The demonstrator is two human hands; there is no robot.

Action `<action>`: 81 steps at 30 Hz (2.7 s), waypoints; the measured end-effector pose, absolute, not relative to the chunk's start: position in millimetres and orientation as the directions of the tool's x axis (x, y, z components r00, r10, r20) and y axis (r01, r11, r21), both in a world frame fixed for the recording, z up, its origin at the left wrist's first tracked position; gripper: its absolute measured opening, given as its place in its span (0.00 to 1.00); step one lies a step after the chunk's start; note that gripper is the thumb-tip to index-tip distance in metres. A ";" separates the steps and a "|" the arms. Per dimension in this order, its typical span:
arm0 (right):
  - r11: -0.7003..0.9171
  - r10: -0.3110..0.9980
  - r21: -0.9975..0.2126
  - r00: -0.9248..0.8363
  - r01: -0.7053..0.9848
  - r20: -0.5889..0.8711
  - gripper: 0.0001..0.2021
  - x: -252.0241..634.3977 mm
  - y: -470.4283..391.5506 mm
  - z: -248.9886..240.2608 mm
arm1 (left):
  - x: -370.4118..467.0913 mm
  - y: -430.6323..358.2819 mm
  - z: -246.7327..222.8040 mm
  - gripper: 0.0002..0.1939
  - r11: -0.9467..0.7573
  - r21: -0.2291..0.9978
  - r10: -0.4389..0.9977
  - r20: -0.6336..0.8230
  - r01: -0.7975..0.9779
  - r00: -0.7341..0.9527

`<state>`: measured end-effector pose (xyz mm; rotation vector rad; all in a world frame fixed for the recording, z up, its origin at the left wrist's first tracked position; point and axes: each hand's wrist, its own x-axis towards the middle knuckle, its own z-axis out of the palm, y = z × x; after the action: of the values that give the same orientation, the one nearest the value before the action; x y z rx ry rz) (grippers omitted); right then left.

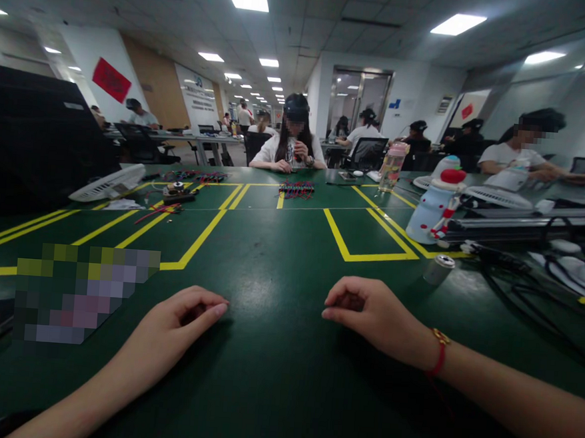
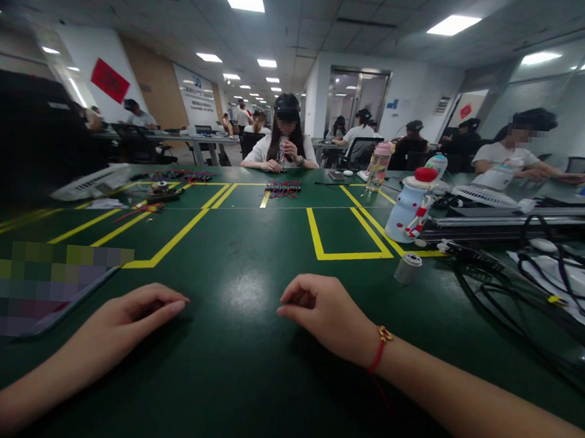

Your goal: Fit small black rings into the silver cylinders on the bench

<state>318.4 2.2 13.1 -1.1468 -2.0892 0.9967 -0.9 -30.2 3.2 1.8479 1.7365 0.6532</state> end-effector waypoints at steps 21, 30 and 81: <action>0.102 0.948 -0.063 -0.078 0.993 0.308 0.15 454.2 50.1 83.0 | 1.4 -32.0 3.9 0.17 -0.080 0.655 0.996 0.026 0.752 0.083; 0.014 0.982 -0.173 0.019 0.985 0.186 0.19 487.0 50.3 70.1 | 1.4 -32.4 5.5 0.17 -0.078 0.663 0.996 0.014 0.745 0.092; -0.011 0.998 -0.273 0.027 0.962 0.054 0.23 525.1 72.1 44.8 | -1.9 -30.2 -0.8 0.18 -0.080 0.692 0.994 0.006 0.717 0.105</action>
<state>525.1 72.1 44.8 -2.0684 -2.0293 0.2259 -1.9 -30.2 -0.8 1.8553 1.6654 0.6761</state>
